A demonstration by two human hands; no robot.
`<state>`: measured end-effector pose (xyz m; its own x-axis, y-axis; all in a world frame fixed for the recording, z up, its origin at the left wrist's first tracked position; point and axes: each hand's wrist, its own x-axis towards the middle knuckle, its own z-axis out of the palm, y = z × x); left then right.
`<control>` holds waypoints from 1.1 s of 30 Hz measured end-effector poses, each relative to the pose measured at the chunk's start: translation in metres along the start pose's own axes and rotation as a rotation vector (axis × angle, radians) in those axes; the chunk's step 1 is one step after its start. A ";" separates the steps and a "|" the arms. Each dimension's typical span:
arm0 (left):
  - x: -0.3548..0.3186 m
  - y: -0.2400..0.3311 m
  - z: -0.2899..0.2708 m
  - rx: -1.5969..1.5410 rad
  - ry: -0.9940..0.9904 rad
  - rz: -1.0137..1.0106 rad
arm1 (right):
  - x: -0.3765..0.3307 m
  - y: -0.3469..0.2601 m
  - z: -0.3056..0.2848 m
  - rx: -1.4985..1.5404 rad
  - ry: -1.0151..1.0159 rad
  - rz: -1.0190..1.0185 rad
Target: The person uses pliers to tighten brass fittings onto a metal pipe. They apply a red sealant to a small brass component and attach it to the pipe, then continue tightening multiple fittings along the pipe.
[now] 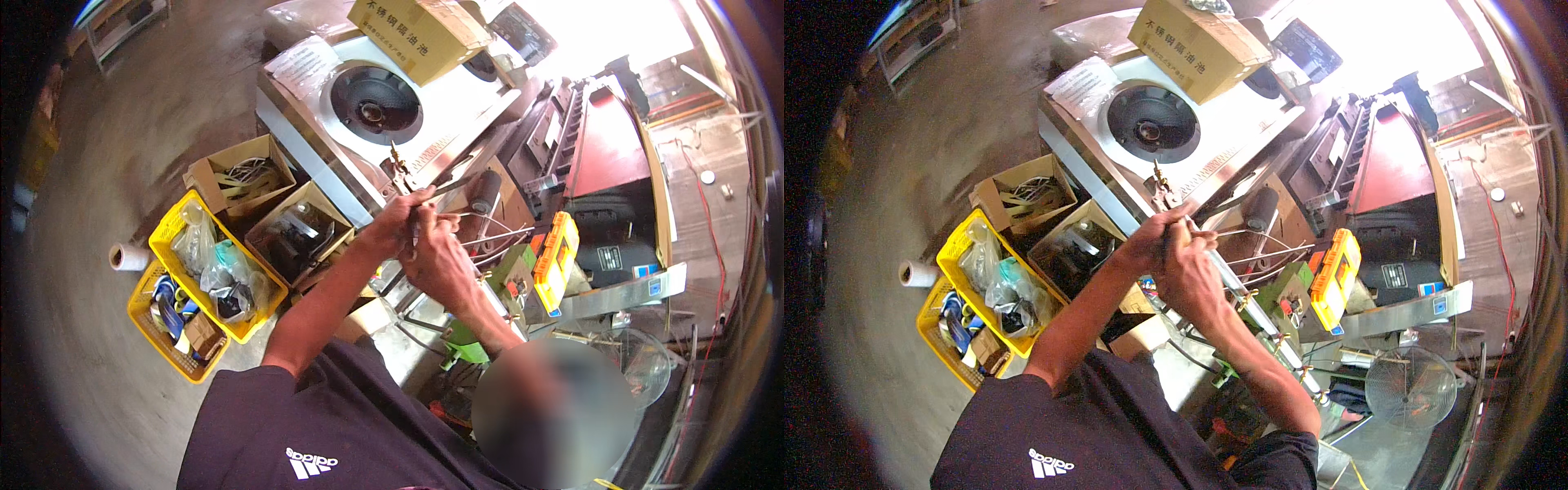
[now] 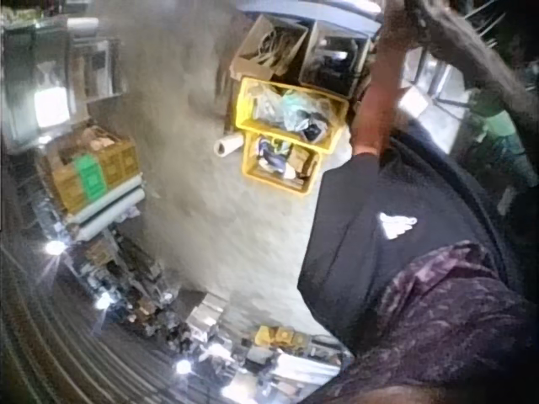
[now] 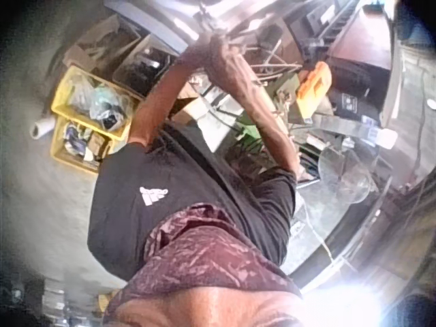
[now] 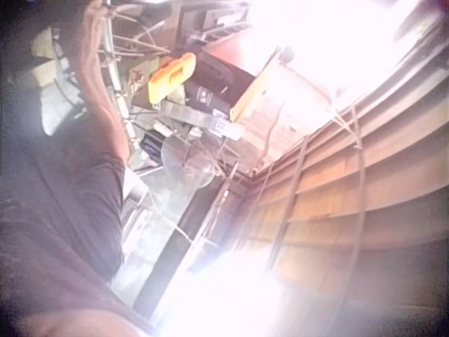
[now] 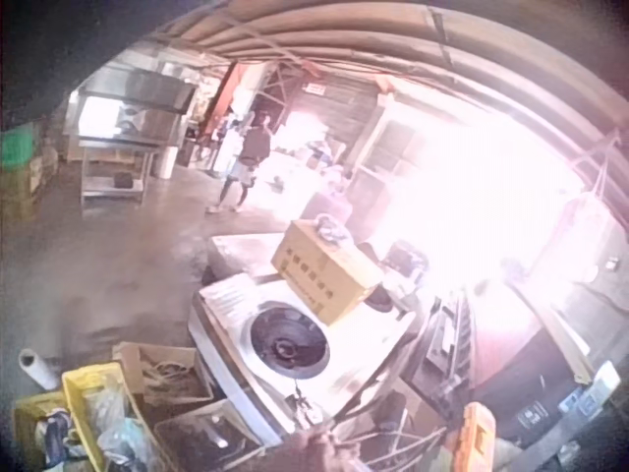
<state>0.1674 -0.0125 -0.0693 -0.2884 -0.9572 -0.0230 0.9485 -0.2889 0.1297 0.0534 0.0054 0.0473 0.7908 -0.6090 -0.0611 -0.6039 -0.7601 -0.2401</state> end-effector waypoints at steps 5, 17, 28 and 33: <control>-0.044 0.027 -0.017 0.551 0.047 0.362 | 0.007 -0.004 0.018 -0.370 -0.080 -0.319; -0.034 0.003 -0.053 0.909 0.268 0.432 | 0.099 0.030 0.043 0.053 -0.020 -1.192; 0.021 -0.034 -0.061 1.124 0.649 0.358 | 0.161 -0.032 0.052 0.258 -0.052 -0.785; 0.043 -0.037 -0.067 1.014 0.530 0.149 | 0.222 -0.057 0.059 0.262 0.113 -0.402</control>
<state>0.1288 -0.0435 -0.1419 0.1371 -0.9364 -0.3230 0.3588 -0.2570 0.8974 0.2696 -0.0731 -0.0096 0.9315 -0.3113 0.1882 -0.1965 -0.8661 -0.4596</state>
